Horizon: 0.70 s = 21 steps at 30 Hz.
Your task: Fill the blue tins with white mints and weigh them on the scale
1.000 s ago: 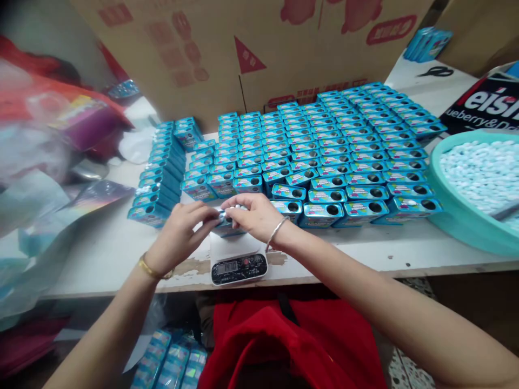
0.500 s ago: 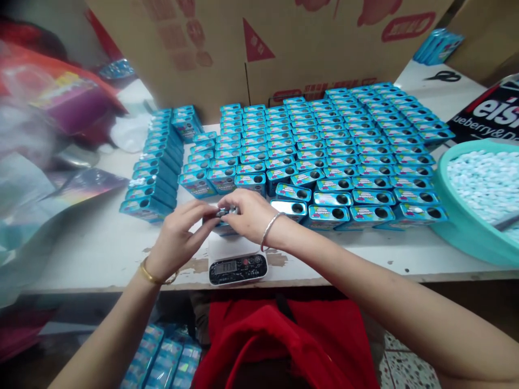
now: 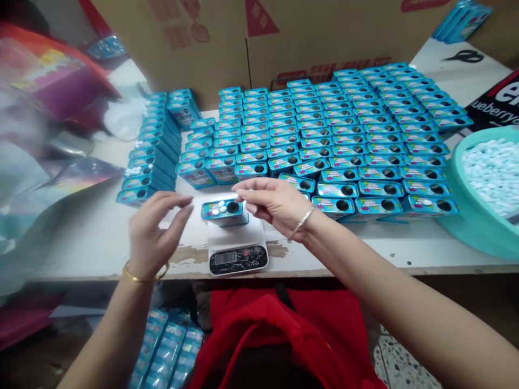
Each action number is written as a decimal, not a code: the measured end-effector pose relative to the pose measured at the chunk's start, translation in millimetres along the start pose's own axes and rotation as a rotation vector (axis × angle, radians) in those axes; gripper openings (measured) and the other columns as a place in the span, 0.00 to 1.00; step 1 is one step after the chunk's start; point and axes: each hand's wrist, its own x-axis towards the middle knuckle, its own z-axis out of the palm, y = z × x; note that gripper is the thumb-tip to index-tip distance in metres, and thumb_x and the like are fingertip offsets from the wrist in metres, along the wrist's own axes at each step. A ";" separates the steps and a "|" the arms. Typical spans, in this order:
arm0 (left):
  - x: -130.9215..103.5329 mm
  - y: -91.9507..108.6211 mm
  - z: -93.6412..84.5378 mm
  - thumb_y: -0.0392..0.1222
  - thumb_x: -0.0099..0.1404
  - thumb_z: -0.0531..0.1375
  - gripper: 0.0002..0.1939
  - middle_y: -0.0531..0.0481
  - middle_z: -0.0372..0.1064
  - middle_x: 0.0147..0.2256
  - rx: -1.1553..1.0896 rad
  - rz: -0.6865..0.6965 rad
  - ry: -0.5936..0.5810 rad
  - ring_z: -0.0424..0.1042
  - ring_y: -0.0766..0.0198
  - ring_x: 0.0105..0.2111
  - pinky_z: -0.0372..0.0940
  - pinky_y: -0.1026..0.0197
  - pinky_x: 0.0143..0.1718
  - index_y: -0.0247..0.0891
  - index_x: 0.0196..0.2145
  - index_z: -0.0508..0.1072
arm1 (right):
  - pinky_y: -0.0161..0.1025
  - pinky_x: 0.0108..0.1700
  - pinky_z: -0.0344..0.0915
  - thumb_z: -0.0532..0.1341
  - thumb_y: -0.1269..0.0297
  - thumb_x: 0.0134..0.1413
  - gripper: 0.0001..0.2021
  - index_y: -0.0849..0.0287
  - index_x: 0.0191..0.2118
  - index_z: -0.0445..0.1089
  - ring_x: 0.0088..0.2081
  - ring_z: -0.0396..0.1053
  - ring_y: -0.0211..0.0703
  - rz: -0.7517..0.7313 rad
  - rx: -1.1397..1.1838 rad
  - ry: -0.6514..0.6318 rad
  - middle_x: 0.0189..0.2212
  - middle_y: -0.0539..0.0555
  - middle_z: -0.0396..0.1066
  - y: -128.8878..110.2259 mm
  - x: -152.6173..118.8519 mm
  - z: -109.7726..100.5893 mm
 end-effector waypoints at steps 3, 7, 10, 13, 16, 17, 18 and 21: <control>-12.4 -9.6 -5.7 0.36 0.63 0.59 0.05 0.50 0.70 0.35 0.006 -0.084 0.095 0.69 0.65 0.36 0.64 0.61 0.40 0.38 0.38 0.73 | 0.23 0.28 0.61 0.67 0.69 0.47 0.08 0.61 0.36 0.75 0.28 0.62 0.27 0.059 0.133 0.078 0.34 0.52 0.70 11.9 -18.4 -19.5; -37.2 -23.4 -2.1 0.37 0.63 0.59 0.05 0.50 0.70 0.34 -0.009 -0.223 0.131 0.68 0.66 0.35 0.64 0.62 0.38 0.37 0.37 0.73 | 0.24 0.25 0.61 0.67 0.66 0.48 0.09 0.60 0.37 0.76 0.29 0.62 0.29 0.125 0.158 0.175 0.34 0.53 0.70 35.0 -39.9 -38.7; -55.5 -28.6 4.3 0.37 0.63 0.59 0.04 0.50 0.70 0.33 -0.028 -0.291 0.109 0.68 0.66 0.34 0.63 0.63 0.38 0.37 0.36 0.73 | 0.25 0.25 0.61 0.68 0.65 0.47 0.10 0.60 0.37 0.76 0.29 0.63 0.30 0.168 0.144 0.223 0.33 0.54 0.70 48.9 -47.9 -43.7; -66.0 -27.7 8.4 0.37 0.64 0.59 0.04 0.51 0.69 0.32 -0.018 -0.316 0.081 0.67 0.67 0.32 0.63 0.63 0.37 0.36 0.36 0.73 | 0.25 0.24 0.59 0.68 0.64 0.46 0.11 0.60 0.37 0.75 0.28 0.62 0.30 0.169 0.141 0.218 0.33 0.54 0.71 53.7 -48.8 -41.3; -66.8 -22.9 9.8 0.37 0.64 0.58 0.04 0.51 0.69 0.32 -0.011 -0.294 0.075 0.67 0.68 0.32 0.63 0.63 0.36 0.36 0.36 0.73 | 0.25 0.24 0.58 0.69 0.64 0.46 0.10 0.60 0.37 0.76 0.27 0.62 0.29 0.101 0.137 0.162 0.33 0.53 0.71 48.4 -44.6 -32.4; -65.5 -21.0 10.0 0.37 0.64 0.58 0.04 0.51 0.69 0.32 -0.012 -0.281 0.080 0.67 0.67 0.32 0.63 0.63 0.37 0.36 0.37 0.72 | 0.25 0.24 0.57 0.68 0.64 0.46 0.10 0.60 0.37 0.76 0.27 0.62 0.29 0.069 0.136 0.140 0.33 0.53 0.72 44.9 -42.3 -28.2; -63.6 -19.0 10.3 0.37 0.64 0.59 0.04 0.50 0.69 0.32 -0.014 -0.267 0.085 0.67 0.67 0.33 0.63 0.63 0.37 0.35 0.37 0.72 | 0.25 0.24 0.58 0.68 0.64 0.45 0.10 0.61 0.36 0.76 0.26 0.62 0.29 0.039 0.136 0.120 0.32 0.53 0.72 40.9 -39.5 -23.4; -56.5 -13.1 11.6 0.36 0.63 0.59 0.05 0.50 0.70 0.34 -0.026 -0.211 0.098 0.68 0.66 0.34 0.64 0.63 0.37 0.36 0.38 0.72 | 0.26 0.25 0.58 0.68 0.66 0.45 0.10 0.62 0.36 0.75 0.25 0.61 0.27 -0.025 0.140 0.067 0.31 0.52 0.72 28.3 -28.2 -6.8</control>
